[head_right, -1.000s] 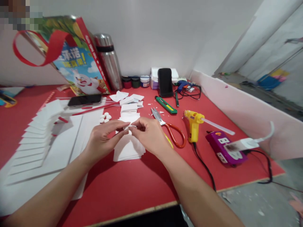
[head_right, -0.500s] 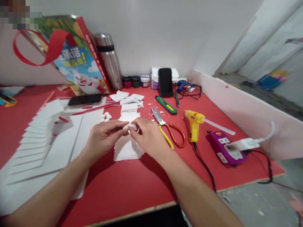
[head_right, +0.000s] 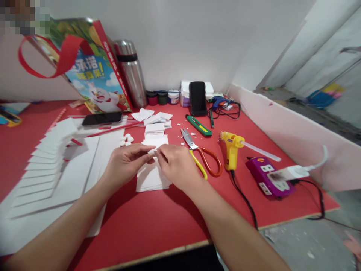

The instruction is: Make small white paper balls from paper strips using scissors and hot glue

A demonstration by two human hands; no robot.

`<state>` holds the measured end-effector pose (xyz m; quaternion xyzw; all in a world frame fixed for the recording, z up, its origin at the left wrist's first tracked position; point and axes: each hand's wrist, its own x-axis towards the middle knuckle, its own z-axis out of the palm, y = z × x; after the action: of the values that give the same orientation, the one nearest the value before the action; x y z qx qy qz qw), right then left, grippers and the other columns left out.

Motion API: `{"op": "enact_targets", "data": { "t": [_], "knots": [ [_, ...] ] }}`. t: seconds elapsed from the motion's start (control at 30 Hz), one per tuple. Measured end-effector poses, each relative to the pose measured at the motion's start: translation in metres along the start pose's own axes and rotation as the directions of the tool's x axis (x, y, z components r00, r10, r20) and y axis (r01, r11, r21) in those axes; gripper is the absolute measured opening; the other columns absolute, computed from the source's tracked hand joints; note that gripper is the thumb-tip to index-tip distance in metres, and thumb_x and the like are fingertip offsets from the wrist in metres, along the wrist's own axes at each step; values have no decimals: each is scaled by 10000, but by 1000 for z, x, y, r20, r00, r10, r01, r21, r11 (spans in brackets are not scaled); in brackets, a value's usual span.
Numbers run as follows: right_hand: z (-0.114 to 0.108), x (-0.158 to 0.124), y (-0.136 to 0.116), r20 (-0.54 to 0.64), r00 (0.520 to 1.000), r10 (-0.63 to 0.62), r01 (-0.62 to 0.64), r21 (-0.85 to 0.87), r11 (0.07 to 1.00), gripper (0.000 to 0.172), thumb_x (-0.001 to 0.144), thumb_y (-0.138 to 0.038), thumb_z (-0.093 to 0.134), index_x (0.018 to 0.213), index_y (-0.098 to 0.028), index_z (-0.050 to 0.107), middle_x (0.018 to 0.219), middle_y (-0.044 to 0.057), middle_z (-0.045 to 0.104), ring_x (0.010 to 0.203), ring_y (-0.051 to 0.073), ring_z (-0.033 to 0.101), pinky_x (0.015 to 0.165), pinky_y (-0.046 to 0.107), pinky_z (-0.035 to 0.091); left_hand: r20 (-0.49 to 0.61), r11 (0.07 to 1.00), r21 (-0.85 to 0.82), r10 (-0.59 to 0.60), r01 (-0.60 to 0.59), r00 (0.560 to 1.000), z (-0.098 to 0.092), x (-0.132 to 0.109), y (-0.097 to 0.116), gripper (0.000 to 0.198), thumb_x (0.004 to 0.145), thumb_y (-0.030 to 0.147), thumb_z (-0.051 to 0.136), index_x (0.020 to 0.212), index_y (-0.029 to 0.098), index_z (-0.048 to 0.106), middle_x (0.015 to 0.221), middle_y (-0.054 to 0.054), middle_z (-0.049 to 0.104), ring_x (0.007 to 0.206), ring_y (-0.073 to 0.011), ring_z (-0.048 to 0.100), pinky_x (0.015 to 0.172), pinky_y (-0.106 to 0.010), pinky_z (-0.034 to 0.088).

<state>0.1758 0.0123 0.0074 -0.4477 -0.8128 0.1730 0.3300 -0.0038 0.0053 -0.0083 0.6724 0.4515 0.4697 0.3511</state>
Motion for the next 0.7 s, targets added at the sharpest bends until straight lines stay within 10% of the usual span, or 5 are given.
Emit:
{"op": "enact_targets", "data": {
  "t": [0.47,0.7],
  "knots": [
    [7,-7,0,52,944,-325,318,-392,863,233,946,-103,471,1042,-67,680,768,81,695,630,187,624,539,311,379,-77,999,-32,-19,17,997,-4,-3,6,96,855,218,720,919,168,771,747,-11,756,639,-143,725,632,-241,568],
    [1,-5,-1,6,959,-283,283,-66,957,267,925,-92,483,1099,-77,686,870,101,737,720,175,662,640,283,476,-80,986,60,158,-154,984,-7,-1,4,91,866,157,698,936,163,756,789,-20,751,671,-125,704,659,-236,557]
  ]
}}
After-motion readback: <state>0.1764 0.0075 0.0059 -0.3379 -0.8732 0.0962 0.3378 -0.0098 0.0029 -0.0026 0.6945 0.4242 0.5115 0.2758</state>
